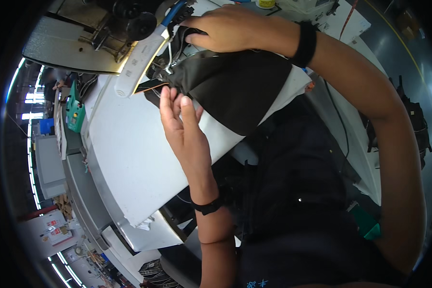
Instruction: The recorder uses an industrial sewing machine to stitch the lining and zipper into a leather bag.
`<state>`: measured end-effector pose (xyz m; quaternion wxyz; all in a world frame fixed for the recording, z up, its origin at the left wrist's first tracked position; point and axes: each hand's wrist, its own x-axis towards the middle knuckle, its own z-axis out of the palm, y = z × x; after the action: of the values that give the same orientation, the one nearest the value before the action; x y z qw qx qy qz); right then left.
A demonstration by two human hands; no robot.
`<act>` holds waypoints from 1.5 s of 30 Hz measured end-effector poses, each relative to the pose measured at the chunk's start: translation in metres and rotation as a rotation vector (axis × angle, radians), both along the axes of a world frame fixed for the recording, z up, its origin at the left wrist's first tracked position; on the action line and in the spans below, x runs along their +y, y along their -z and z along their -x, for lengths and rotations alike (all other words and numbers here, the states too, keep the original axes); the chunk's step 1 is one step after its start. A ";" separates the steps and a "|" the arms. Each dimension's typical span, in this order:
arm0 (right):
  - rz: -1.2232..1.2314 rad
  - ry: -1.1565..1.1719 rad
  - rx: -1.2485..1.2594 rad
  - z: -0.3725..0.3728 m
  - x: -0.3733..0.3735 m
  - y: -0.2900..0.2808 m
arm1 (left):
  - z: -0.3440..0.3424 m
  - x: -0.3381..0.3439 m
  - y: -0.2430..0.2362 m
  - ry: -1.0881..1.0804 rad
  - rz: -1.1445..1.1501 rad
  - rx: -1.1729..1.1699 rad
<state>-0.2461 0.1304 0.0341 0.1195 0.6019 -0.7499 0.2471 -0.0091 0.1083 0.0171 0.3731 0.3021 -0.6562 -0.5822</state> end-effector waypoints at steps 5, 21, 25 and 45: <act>-0.060 -0.056 -0.096 0.019 -0.023 0.010 | 0.034 -0.010 0.001 0.068 -0.221 0.184; 0.143 -0.234 0.431 -0.008 0.045 -0.017 | 0.044 -0.089 0.023 0.362 -0.280 0.370; 0.148 -0.257 0.568 -0.023 0.056 -0.033 | 0.047 -0.121 0.029 0.500 -0.330 0.362; 0.068 -0.639 0.680 -0.001 0.034 -0.049 | 0.067 -0.147 0.026 0.515 -0.316 0.406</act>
<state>-0.2446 0.1639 0.0832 0.2959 0.8453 -0.4367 0.0848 -0.0759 -0.0388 -0.0085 0.2857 0.0587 -0.5253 -0.7994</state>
